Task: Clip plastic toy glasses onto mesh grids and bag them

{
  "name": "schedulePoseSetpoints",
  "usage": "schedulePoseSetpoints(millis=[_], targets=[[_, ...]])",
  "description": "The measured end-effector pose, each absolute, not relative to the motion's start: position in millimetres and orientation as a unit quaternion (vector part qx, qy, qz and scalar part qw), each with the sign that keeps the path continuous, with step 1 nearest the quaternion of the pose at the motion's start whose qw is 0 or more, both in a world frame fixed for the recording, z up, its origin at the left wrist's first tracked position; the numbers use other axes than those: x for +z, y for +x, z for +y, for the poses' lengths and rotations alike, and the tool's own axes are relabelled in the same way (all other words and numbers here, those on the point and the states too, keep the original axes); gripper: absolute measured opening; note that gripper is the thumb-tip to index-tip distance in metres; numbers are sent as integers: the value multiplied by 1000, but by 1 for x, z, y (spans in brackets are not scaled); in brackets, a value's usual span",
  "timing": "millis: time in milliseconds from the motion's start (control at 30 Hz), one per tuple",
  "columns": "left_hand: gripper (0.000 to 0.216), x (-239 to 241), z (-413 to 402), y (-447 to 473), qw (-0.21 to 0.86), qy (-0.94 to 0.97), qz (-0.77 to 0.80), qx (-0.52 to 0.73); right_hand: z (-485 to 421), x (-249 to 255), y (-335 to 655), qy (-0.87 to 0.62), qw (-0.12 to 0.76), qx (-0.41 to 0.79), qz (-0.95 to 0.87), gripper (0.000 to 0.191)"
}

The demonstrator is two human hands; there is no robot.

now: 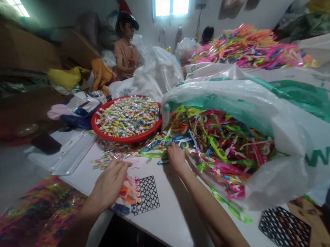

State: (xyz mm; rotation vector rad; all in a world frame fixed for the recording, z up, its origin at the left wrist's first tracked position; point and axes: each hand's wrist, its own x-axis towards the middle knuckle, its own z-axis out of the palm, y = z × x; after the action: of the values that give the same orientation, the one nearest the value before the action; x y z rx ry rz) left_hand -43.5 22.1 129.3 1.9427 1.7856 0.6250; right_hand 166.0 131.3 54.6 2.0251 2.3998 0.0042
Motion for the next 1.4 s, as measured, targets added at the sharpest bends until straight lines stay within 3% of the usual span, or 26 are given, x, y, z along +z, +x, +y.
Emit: schedulePoseSetpoints(millis=[133, 333, 533, 600, 767, 833, 1033, 1100, 1233, 1400], targets=[[42, 127, 23, -45, 195, 695, 651, 235, 75, 44, 179, 647, -58, -99, 754, 20], [40, 121, 25, -46, 158, 717, 639, 232, -11, 23, 153, 553, -299, -402, 666, 22], [39, 122, 25, -46, 158, 719, 636, 231, -40, -11, 125, 546, -366, -431, 618, 24], [38, 123, 25, -45, 162, 714, 641, 229, -40, -9, 120, 541, -326, -397, 666, 22], [40, 125, 23, -43, 166, 711, 647, 217, -44, 11, 93, 580, -86, -262, 766, 21], [40, 126, 23, -43, 168, 707, 653, 215, -45, 14, 87, 594, -36, -235, 769, 25], [41, 129, 23, -45, 198, 718, 629, 224, 1, 17, 131, 450, -96, -378, 803, 15], [41, 131, 21, -44, 211, 726, 612, 231, 41, 27, 146, 468, -93, -309, 822, 21], [42, 135, 16, -41, 232, 731, 602, 225, 127, 54, 143, 549, -73, -44, 832, 30], [43, 133, 16, -40, 254, 726, 599, 223, 139, 49, 138, 498, -31, 8, 867, 25]])
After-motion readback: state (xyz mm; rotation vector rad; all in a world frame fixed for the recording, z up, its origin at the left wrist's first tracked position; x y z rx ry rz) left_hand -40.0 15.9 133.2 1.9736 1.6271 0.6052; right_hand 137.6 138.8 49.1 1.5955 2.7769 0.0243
